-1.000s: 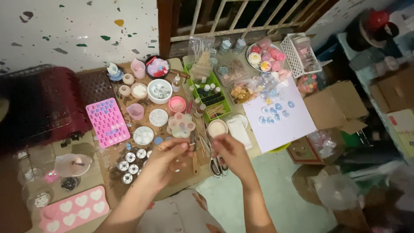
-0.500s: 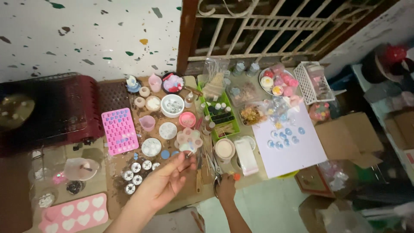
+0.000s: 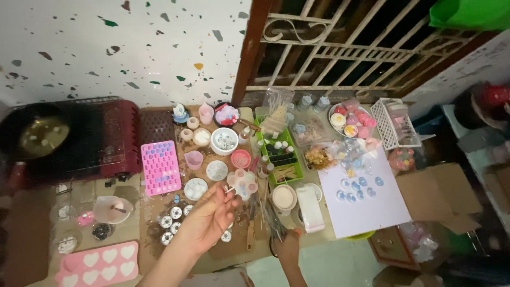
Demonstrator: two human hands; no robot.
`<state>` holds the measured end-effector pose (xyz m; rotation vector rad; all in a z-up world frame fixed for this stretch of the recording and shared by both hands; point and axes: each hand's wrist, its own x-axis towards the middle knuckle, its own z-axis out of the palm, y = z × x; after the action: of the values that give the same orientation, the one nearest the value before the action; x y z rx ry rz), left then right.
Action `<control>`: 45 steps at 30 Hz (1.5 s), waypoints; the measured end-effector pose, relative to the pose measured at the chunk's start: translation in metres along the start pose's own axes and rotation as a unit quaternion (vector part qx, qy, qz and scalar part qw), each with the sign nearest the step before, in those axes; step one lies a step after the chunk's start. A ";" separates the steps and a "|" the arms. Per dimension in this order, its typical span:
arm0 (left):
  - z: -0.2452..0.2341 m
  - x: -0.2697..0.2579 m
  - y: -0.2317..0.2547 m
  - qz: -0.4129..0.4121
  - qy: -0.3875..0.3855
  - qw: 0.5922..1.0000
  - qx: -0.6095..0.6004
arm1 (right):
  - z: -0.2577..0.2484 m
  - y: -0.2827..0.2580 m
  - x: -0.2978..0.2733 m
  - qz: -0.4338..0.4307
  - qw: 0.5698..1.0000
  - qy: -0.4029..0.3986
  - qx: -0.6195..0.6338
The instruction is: Preparing materials and molds for candle making, including stirring melting wax and arranging decorative elements.
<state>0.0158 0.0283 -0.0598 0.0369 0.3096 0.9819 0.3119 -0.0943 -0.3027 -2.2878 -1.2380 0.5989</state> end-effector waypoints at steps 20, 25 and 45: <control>0.032 -0.008 0.029 0.080 -0.250 0.965 0.025 | -0.100 -0.148 -0.114 -0.078 0.933 -0.336 0.102; 0.020 -0.009 0.025 0.071 -0.253 0.965 0.006 | -0.124 -0.210 -0.110 -0.049 0.887 -0.436 0.147; 0.018 -0.021 0.025 0.112 -0.221 0.967 0.059 | -0.124 -0.265 -0.123 0.283 0.842 -0.313 0.335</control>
<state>-0.0104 0.0269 -0.0335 0.4012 -0.0495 1.1466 0.1495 -0.0944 -0.0301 -1.8380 -0.3868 1.7798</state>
